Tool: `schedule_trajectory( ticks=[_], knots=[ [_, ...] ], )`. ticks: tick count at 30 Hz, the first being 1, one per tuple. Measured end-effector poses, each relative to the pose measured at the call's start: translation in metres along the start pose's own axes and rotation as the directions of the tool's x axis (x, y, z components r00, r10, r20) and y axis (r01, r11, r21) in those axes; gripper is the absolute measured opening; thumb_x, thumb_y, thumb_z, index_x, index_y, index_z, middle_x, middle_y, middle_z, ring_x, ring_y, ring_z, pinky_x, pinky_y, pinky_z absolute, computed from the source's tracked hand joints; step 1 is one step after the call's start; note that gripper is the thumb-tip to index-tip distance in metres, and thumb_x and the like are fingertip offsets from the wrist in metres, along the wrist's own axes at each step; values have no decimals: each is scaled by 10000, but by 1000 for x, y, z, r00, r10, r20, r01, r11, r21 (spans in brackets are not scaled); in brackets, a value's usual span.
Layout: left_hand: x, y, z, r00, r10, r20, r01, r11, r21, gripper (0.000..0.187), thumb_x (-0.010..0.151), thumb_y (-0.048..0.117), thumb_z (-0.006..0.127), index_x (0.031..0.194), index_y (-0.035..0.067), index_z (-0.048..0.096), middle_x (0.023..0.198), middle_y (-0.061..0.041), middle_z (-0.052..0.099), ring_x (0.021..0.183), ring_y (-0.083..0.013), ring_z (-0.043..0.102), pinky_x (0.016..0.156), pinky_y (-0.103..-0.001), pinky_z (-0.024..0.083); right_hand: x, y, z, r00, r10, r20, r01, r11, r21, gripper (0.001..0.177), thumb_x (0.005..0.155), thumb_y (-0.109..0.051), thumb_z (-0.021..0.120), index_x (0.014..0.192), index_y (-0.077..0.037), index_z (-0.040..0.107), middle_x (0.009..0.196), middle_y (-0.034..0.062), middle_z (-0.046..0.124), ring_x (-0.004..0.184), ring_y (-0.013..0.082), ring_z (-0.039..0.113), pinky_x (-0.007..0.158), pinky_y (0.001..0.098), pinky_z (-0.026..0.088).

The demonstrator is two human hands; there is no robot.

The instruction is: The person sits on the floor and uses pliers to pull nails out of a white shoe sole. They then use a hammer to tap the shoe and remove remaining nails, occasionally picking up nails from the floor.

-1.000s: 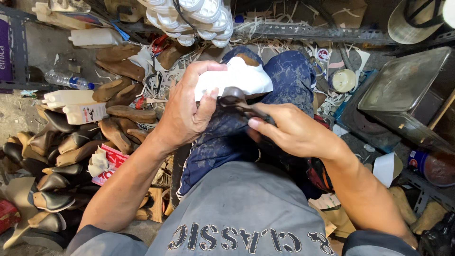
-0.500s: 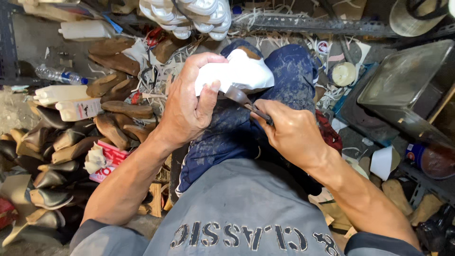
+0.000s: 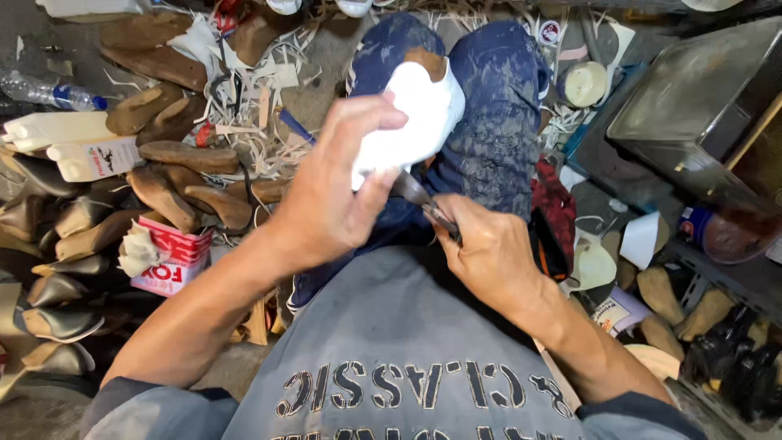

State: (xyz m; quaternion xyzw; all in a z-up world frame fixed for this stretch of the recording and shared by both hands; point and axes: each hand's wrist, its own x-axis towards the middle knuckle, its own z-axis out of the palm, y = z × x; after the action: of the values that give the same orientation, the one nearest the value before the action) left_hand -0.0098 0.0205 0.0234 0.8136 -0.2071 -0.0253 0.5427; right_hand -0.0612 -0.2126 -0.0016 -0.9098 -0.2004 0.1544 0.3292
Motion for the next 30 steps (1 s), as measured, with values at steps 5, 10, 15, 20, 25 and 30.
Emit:
schedule_trajectory(
  ticks=[5, 10, 15, 20, 25, 30],
  knots=[
    [2, -10, -12, 998, -30, -49, 34, 996, 84, 348, 1086, 288, 431, 1326, 41, 477, 1264, -229, 532, 1174, -352, 581, 966, -435, 480, 29, -11, -26, 994, -55, 94, 64, 994, -89, 223, 1013, -194, 566, 1205, -96, 624, 1063, 101, 715, 813, 405, 690, 579, 555, 495],
    [4, -17, -18, 997, 0, -80, 8, 995, 102, 365, 1105, 320, 410, 1332, 38, 459, 1289, -214, 542, 1176, -345, 604, 939, -427, 500, 35, -18, -19, 991, -12, 134, -7, 990, 142, 196, 1001, -147, 567, 1186, -104, 614, 806, 66, 701, 684, 304, 669, 633, 410, 484],
    [-6, -30, -5, 989, 109, -101, -99, 990, 97, 407, 1132, 371, 358, 1334, 22, 418, 1285, -254, 526, 1191, -365, 607, 888, -424, 619, 33, -24, 9, 974, 74, 212, -166, 875, 454, 233, 1028, -178, 509, 812, -105, 554, 636, -25, 632, 499, 108, 623, 588, 268, 506],
    [-1, -21, -24, 961, -266, -75, 246, 948, -203, 327, 998, 275, 601, 1280, 115, 555, 1372, -154, 614, 1191, -211, 625, 943, -306, 463, 68, -3, 22, 970, -150, 192, 52, 898, 438, 168, 1036, -142, 498, 902, -126, 597, 689, -32, 640, 602, 151, 614, 671, 310, 471],
    [-3, -21, -11, 935, -207, -288, 144, 963, -227, 377, 980, 222, 621, 1289, 63, 476, 1285, -162, 635, 1191, -255, 664, 951, -326, 505, 26, 9, -31, 868, 28, 495, -16, 999, -28, 179, 988, -298, 526, 983, -129, 586, 960, 111, 718, 852, 376, 651, 717, 467, 455],
    [5, -22, -4, 898, -216, -383, 62, 925, -376, 487, 996, 241, 637, 1351, 52, 362, 1201, -188, 677, 1121, -224, 668, 833, -287, 506, 8, 48, -95, 818, 119, 563, 55, 958, -282, 759, 904, -624, 615, 1430, -84, 527, 1465, 150, 553, 1294, 356, 532, 1009, 503, 424]
  ],
)
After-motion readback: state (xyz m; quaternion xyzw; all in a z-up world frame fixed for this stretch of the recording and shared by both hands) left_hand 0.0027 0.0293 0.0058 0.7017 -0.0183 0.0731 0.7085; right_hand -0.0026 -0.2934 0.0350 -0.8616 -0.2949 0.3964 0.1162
